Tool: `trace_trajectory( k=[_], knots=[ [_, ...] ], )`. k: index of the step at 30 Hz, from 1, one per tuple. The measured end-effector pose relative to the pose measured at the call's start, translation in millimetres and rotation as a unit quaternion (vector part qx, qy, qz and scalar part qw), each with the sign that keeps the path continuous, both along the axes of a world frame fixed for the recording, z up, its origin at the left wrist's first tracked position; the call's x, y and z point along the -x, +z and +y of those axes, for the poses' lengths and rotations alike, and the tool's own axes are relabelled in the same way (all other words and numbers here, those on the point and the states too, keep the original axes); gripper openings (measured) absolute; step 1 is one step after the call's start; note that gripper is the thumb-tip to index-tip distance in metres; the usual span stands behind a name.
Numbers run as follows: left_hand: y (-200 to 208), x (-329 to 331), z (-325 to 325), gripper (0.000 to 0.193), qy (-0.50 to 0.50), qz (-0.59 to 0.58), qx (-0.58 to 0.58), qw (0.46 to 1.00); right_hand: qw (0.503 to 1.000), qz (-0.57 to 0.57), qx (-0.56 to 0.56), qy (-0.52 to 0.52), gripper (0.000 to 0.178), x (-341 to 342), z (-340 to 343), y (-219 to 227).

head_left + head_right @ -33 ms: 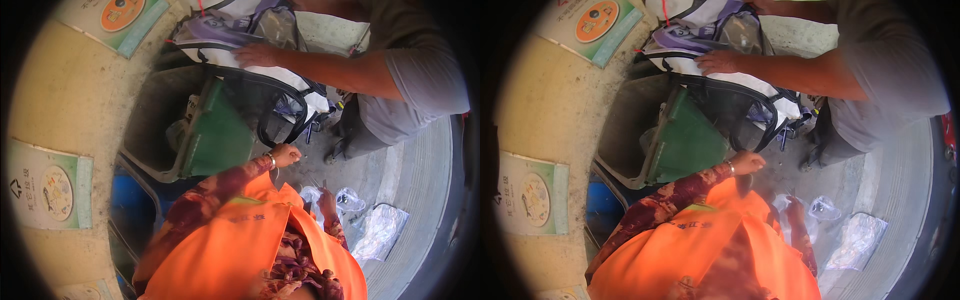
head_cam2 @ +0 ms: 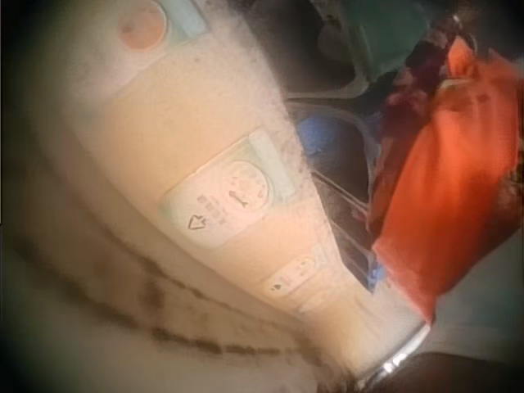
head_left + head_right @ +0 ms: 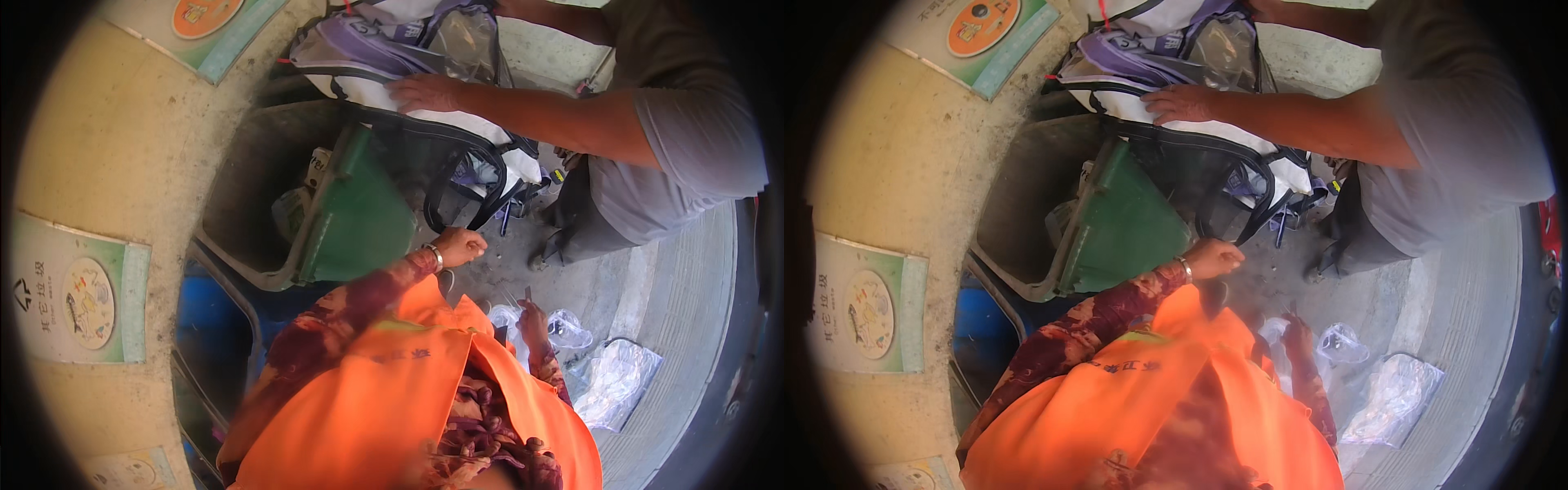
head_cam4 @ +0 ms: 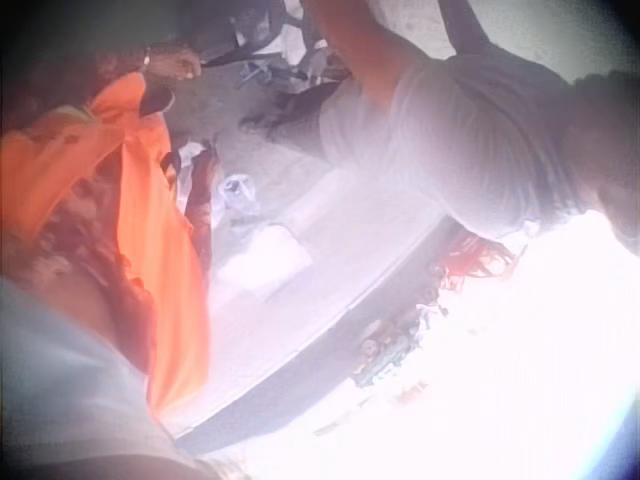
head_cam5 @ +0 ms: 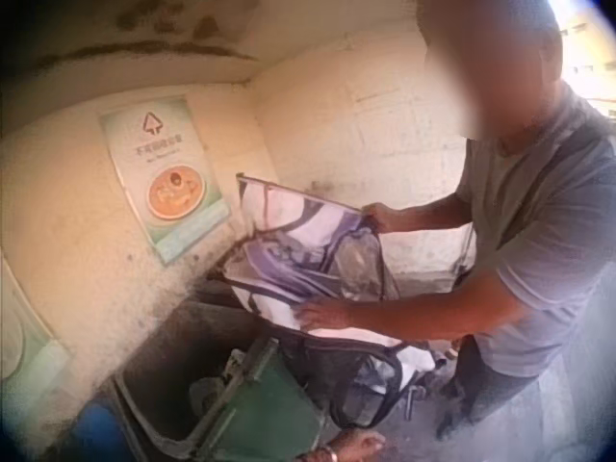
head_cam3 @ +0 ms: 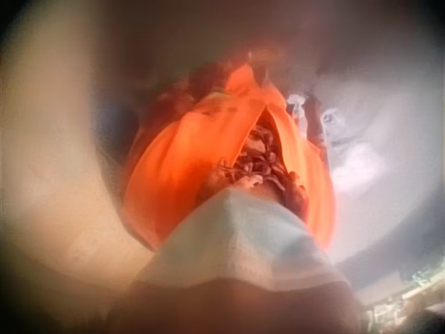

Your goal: The person uses a knife to cut and remove parts of a purple and white bag, including straps and fabric sections, while another person assists by holding the bag. The person works on the bag both standing and squatting, removing pieces and placing them aside.

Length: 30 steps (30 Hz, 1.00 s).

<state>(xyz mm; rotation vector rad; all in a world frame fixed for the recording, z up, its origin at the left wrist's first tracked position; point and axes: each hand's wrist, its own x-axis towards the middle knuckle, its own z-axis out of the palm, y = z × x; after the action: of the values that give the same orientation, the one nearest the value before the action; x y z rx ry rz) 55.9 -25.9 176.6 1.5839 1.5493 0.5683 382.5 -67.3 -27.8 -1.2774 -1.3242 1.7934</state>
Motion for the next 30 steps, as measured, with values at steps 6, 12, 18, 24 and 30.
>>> trace_trajectory(
  k=[6,12,18,24,30],
  knots=[
    [63.1,80.8,-34.5,0.028,0.280,-0.142,-0.016,0.949,0.983,0.121,0.132,0.048,0.031,91.0,89.9,88.5],
    [45.7,134.3,34.5,0.061,0.538,-0.033,-0.236,0.808,0.970,0.143,0.143,0.136,0.028,143.1,80.4,125.8],
    [-6.6,178.4,138.5,0.052,0.549,0.002,-0.240,0.801,0.975,0.036,-0.050,0.212,0.028,130.4,62.8,126.5],
    [44.6,191.4,155.2,0.024,0.453,0.068,-0.186,0.869,0.992,0.052,0.019,0.117,0.034,130.5,97.1,184.3],
    [142.2,197.3,101.2,0.023,0.274,0.030,-0.058,0.960,0.968,0.036,-0.219,0.115,0.032,183.8,135.5,240.0]
  ],
)
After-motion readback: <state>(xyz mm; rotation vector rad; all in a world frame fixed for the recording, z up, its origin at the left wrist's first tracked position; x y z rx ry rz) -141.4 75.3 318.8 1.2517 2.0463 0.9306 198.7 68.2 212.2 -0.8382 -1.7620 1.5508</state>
